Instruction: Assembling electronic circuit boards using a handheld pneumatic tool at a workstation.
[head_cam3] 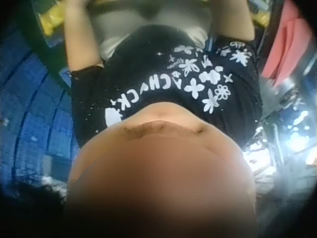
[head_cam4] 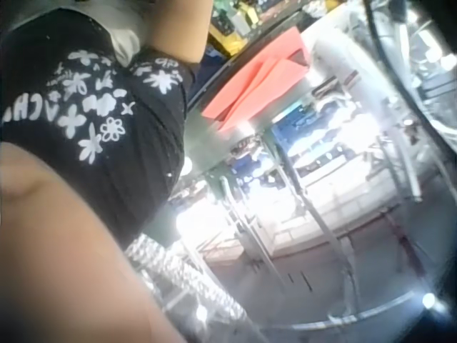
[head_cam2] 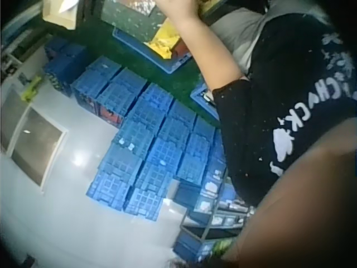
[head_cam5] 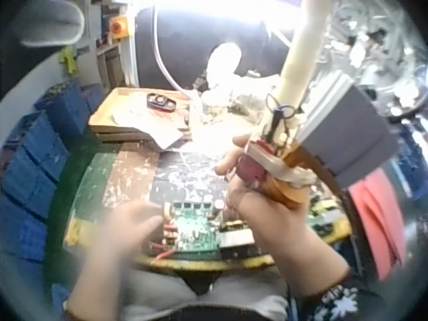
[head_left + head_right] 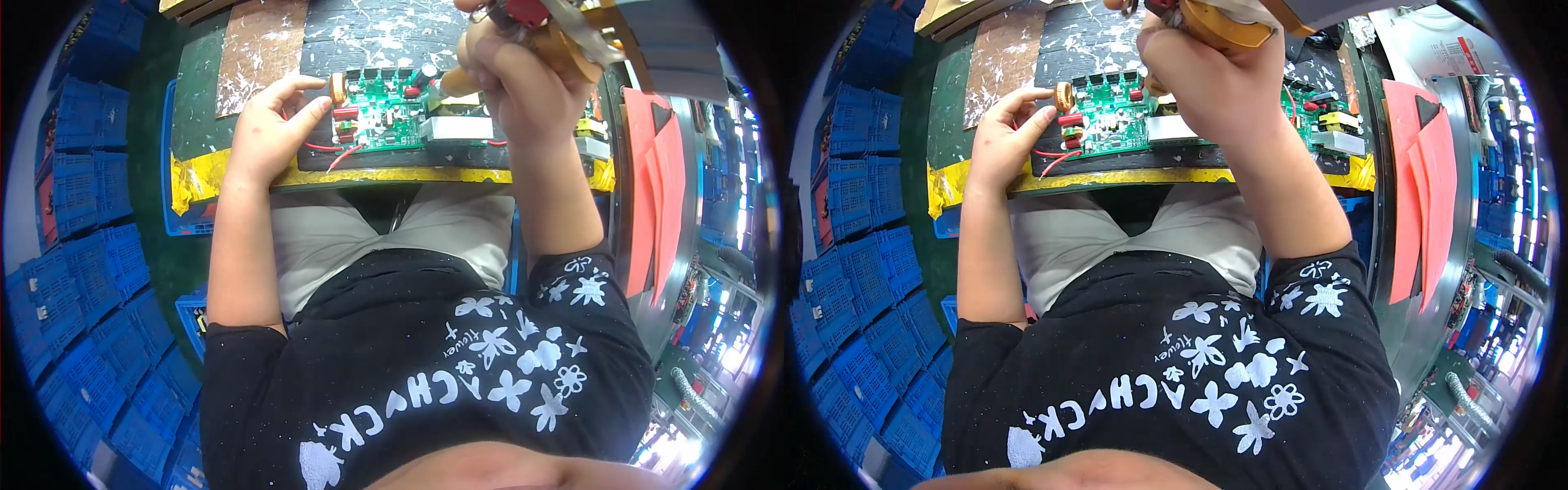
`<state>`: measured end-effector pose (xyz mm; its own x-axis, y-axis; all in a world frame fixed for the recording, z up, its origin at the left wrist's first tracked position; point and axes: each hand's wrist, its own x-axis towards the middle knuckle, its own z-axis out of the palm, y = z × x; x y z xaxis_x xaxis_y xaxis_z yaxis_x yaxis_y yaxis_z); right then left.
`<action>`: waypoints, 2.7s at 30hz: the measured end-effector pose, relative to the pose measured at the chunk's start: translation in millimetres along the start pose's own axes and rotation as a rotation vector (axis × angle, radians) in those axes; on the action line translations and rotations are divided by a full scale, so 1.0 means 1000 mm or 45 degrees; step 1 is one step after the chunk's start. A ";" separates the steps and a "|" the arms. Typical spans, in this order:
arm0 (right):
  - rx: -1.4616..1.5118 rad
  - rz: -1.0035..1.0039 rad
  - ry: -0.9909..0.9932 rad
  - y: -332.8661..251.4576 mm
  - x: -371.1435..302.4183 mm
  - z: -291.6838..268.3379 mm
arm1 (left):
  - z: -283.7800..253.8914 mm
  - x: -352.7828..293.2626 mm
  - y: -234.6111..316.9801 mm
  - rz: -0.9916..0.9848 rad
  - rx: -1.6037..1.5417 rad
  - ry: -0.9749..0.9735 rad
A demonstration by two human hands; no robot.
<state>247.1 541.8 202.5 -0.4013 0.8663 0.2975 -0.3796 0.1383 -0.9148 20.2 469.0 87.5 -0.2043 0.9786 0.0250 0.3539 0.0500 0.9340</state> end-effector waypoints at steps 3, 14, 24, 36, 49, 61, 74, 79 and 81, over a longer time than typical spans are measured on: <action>-0.072 0.021 0.051 0.016 0.012 -0.012 | 0.004 0.004 0.003 0.013 -0.015 -0.009; -0.209 -0.607 -0.363 0.051 0.043 -0.019 | 0.005 0.006 0.001 0.052 -0.030 -0.010; 0.275 -1.002 -0.640 0.052 0.057 -0.028 | 0.002 0.003 0.003 -0.006 -0.086 -0.030; -0.228 0.112 0.008 0.012 0.020 -0.020 | 0.002 0.001 0.007 0.001 -0.054 -0.027; 0.179 -0.413 -0.360 0.040 0.047 -0.049 | 0.005 0.004 0.005 0.009 -0.131 -0.057; -0.093 0.026 -0.003 0.000 0.023 -0.024 | 0.002 0.002 0.001 0.003 -0.121 -0.039; -0.205 0.138 -0.113 0.002 0.045 -0.038 | 0.003 0.000 0.011 -0.066 -0.180 -0.039; -0.092 0.017 0.005 0.007 0.052 -0.031 | 0.003 0.001 0.006 -0.049 -0.165 -0.040; -0.108 0.189 -0.068 0.003 0.054 -0.034 | 0.003 0.001 0.007 -0.034 -0.138 -0.039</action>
<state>252.9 605.4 206.8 -0.4925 0.8537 0.1692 -0.2422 0.0523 -0.9688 25.1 471.3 93.3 -0.1840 0.9829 -0.0093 0.2476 0.0555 0.9673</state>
